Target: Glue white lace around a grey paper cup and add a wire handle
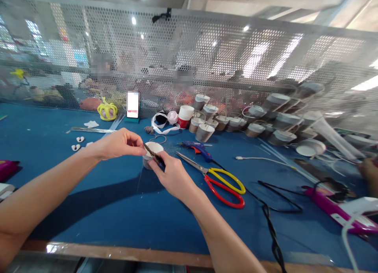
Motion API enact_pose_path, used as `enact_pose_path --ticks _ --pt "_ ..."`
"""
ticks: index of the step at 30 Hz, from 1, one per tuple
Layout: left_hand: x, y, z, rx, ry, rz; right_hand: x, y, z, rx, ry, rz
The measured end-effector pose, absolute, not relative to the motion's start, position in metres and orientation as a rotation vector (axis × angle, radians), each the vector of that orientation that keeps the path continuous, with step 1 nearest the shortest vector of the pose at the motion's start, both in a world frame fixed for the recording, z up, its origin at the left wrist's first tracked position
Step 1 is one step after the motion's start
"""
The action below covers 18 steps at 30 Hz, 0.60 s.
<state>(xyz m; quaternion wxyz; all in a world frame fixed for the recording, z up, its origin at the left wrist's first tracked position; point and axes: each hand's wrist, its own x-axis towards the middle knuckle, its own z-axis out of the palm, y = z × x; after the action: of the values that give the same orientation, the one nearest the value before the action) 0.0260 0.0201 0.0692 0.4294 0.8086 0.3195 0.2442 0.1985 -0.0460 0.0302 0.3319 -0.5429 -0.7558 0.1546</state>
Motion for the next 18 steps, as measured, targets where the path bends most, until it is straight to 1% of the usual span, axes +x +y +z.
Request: enact_pose_path --ticks 5,10,14,18 --pt "0.01 0.029 0.075 1.858 0.534 0.384 0.197 -0.049 0.034 -1.352 -1.992 0.455" --pt "0.014 0.038 0.057 1.53 0.26 0.246 0.198 -0.051 0.035 -1.321 -2.021 0.586" --pt "0.026 0.034 0.04 1.411 0.2 0.271 0.201 -0.05 0.035 -1.265 -2.042 0.546" --pt "0.03 0.03 0.039 1.414 0.233 0.332 0.203 -0.05 0.036 -1.245 -2.08 0.484"
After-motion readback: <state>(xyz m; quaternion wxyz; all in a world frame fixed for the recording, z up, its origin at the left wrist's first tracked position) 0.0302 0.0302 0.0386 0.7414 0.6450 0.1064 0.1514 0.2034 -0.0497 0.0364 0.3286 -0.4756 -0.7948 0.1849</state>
